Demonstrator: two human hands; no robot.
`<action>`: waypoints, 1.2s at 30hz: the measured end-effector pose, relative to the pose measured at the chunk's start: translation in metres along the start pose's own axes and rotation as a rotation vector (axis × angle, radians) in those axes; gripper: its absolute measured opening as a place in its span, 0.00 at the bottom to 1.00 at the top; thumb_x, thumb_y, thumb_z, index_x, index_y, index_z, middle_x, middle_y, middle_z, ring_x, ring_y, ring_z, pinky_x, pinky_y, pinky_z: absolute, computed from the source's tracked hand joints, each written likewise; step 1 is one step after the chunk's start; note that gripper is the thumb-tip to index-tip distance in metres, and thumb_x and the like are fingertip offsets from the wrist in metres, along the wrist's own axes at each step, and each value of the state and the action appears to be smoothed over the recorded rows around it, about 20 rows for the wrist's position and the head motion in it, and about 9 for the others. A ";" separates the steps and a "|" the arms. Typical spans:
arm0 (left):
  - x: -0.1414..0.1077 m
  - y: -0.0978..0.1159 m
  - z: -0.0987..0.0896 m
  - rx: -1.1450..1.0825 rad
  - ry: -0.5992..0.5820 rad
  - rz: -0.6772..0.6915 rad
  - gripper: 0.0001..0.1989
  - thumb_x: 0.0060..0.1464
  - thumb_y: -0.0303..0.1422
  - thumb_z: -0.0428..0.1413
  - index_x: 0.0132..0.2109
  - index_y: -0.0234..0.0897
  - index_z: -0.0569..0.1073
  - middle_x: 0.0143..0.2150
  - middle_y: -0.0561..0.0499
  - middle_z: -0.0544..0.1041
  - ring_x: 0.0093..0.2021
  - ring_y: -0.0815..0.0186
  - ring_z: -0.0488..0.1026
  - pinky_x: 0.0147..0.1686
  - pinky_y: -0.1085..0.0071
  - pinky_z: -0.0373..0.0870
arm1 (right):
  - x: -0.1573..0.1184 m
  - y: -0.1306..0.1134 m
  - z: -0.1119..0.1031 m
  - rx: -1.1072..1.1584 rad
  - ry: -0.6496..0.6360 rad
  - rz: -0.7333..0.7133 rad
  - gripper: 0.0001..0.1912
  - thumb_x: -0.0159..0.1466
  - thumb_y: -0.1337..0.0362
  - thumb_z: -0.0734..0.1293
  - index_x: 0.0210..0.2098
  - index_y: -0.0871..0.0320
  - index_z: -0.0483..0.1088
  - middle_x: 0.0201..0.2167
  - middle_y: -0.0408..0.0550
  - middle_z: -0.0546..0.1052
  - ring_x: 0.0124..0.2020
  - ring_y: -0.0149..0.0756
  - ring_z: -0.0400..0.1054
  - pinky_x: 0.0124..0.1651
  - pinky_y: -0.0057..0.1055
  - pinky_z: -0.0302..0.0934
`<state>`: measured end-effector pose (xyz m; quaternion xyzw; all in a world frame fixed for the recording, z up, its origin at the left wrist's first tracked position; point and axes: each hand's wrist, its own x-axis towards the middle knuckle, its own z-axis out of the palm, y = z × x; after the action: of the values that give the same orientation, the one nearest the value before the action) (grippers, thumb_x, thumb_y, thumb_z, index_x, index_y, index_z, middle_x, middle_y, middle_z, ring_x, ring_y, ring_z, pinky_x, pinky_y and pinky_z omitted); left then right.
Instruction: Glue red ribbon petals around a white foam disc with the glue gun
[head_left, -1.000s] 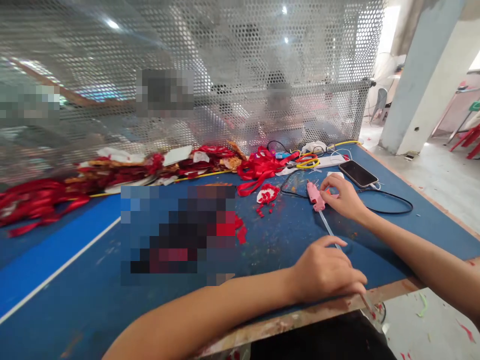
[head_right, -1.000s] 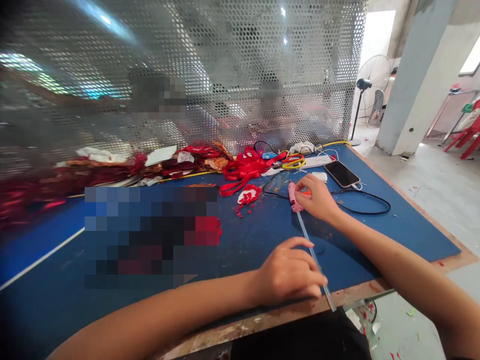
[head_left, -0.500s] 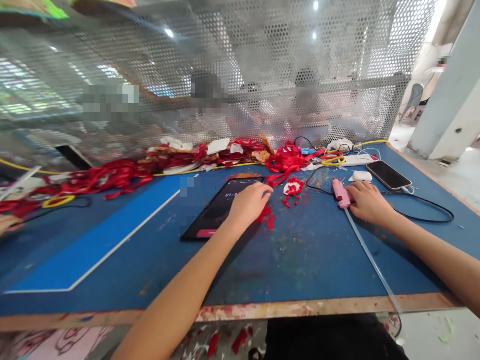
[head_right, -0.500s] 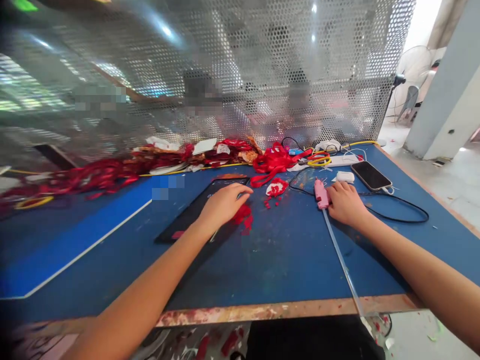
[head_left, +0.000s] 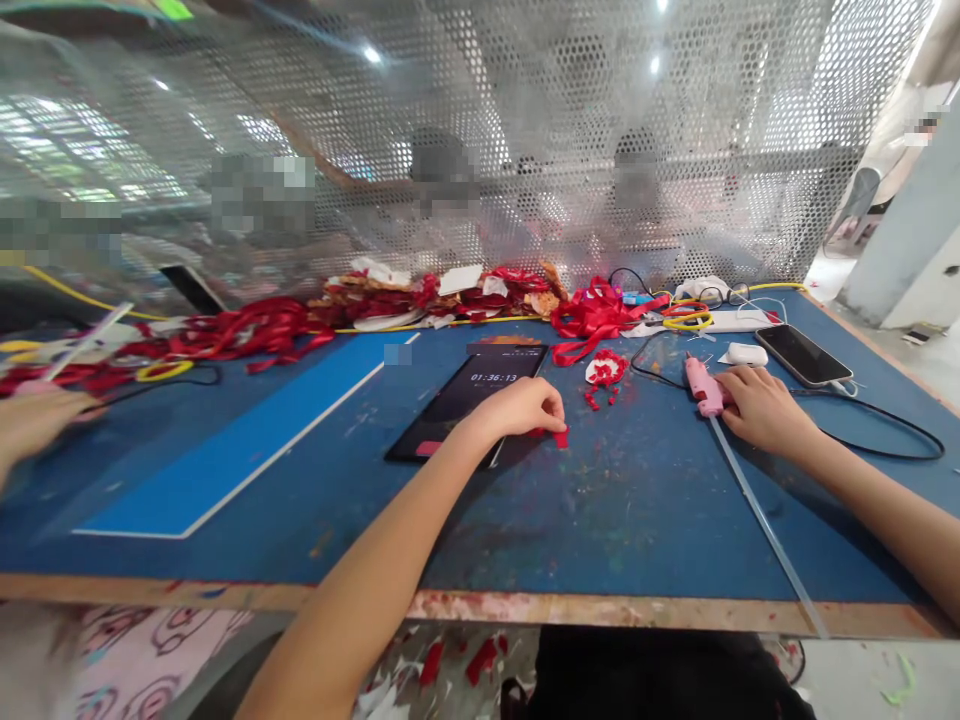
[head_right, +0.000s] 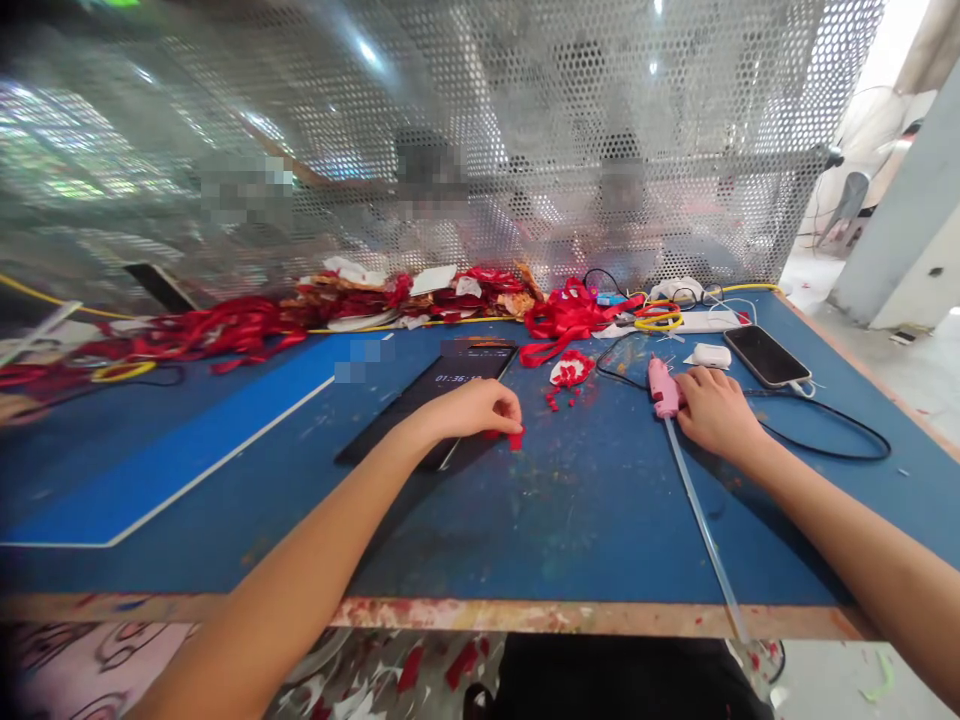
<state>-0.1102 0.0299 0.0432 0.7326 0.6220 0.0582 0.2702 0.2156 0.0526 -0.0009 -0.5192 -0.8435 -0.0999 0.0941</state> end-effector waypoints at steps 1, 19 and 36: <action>-0.001 0.001 0.000 -0.005 0.001 0.004 0.04 0.39 0.31 0.58 0.20 0.37 0.74 0.16 0.55 0.73 0.19 0.70 0.67 0.21 0.76 0.57 | 0.000 0.001 0.000 -0.001 0.007 0.000 0.17 0.59 0.65 0.58 0.48 0.61 0.67 0.47 0.59 0.70 0.46 0.50 0.63 0.44 0.41 0.58; 0.004 0.026 0.031 -0.902 0.097 -0.013 0.13 0.36 0.28 0.65 0.31 0.33 0.71 0.23 0.55 0.75 0.24 0.71 0.72 0.27 0.75 0.68 | -0.008 -0.010 -0.015 0.122 0.280 -0.130 0.13 0.57 0.67 0.59 0.40 0.59 0.69 0.41 0.54 0.72 0.33 0.37 0.67 0.28 0.27 0.56; 0.005 0.038 0.059 -1.255 0.213 0.001 0.10 0.40 0.29 0.65 0.32 0.31 0.73 0.25 0.52 0.78 0.26 0.70 0.75 0.34 0.72 0.73 | -0.021 -0.035 -0.016 0.403 0.186 -0.419 0.07 0.62 0.65 0.59 0.38 0.59 0.66 0.40 0.56 0.71 0.37 0.38 0.70 0.37 0.32 0.67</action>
<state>-0.0510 0.0128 0.0101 0.4251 0.4927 0.4845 0.5846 0.1950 0.0146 0.0067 -0.2932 -0.9229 0.0049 0.2495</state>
